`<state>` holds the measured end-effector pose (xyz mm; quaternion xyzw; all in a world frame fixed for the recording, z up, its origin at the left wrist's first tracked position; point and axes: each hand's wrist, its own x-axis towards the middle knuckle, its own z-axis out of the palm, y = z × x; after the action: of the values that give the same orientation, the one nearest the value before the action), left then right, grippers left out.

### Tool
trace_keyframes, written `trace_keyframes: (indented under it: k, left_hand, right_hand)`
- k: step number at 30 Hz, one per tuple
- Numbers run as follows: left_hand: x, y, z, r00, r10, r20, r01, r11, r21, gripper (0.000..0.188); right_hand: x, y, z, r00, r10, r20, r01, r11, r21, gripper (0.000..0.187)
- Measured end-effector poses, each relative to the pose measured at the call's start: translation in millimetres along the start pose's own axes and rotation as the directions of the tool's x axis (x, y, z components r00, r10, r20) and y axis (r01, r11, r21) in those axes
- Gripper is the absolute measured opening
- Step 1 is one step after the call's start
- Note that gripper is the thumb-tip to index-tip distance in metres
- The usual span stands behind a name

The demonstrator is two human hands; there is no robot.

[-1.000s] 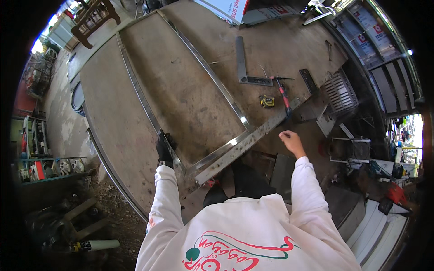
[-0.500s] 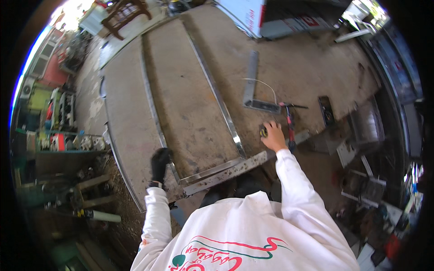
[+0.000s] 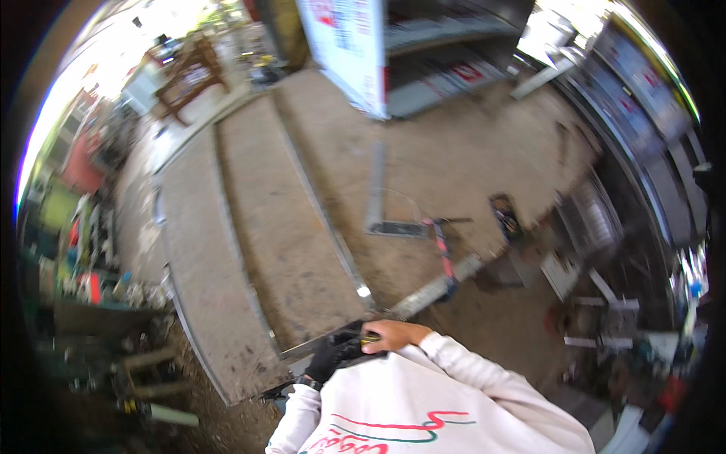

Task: The person repeatedly picks up long metal frame pieces, places them on a workbench, and measures their length with a yellow tape measure. They handle the frames one at a time, repositioning them and taking multiple measurements throughout the clip.

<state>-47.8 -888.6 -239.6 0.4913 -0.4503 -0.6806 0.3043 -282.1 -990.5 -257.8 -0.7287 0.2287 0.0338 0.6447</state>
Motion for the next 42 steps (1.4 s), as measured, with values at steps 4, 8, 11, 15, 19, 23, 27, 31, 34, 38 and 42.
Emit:
trace_keyframes:
  k: [4,8,11,15,19,23,27,31,34,38,42]
  left_hand:
    - [14,4,11,0.999,-0.044,-0.012,0.04,0.972,-0.231,0.039]
    - [18,-8,-1,0.99,-0.123,-0.063,0.106,0.969,-0.223,0.052]
    - [19,-9,-22,0.994,-0.098,-0.045,0.089,0.982,-0.167,0.048]
    - [22,17,-69,0.997,-0.024,-0.067,0.011,0.982,-0.188,0.034]
    - [-2,48,-159,0.917,0.085,-0.39,-0.138,0.984,-0.109,0.035]
    - [-53,46,-251,0.824,0.247,-0.51,-0.503,0.734,-0.457,0.045]
    - [-49,-3,-279,0.723,0.053,-0.688,-0.58,0.589,-0.563,0.037]
    - [-1,-64,-272,0.44,0.07,-0.895,-0.037,0.998,0.06,0.051]
    - [29,-96,-263,0.323,0.344,-0.882,0.596,0.65,0.471,0.077]
    - [49,-119,-255,0.268,0.35,-0.898,0.626,0.645,0.438,0.079]
    - [51,-121,-256,0.244,0.285,-0.927,0.575,0.727,0.375,0.069]
  right_hand:
    - [-8,-8,9,0.989,0.024,-0.145,-0.03,0.999,-0.039,0.06]
    - [-15,-9,14,0.978,0.041,-0.203,-0.031,0.998,0.054,0.057]
    - [-12,-15,15,0.98,0.016,-0.199,0.016,0.987,0.158,0.058]
    - [-10,-20,4,0.972,0.077,-0.222,-0.039,0.985,0.168,0.062]
    - [-38,6,-21,0.939,0.151,-0.309,-0.088,0.974,0.208,0.056]
    - [-70,44,-42,0.918,0.198,-0.343,-0.174,0.98,0.099,0.048]
    - [-56,50,-55,0.883,0.27,-0.385,-0.214,0.96,0.181,0.039]
    - [9,20,-96,0.86,0.412,-0.303,-0.127,0.746,0.654,0.037]
    - [94,-19,-138,0.894,0.251,-0.371,0.024,0.8,0.599,0.048]
    - [221,-83,-211,0.905,0.13,-0.405,0.083,0.88,0.467,0.056]
    - [359,-140,-282,0.867,0.166,-0.47,-0.022,0.955,0.296,0.058]
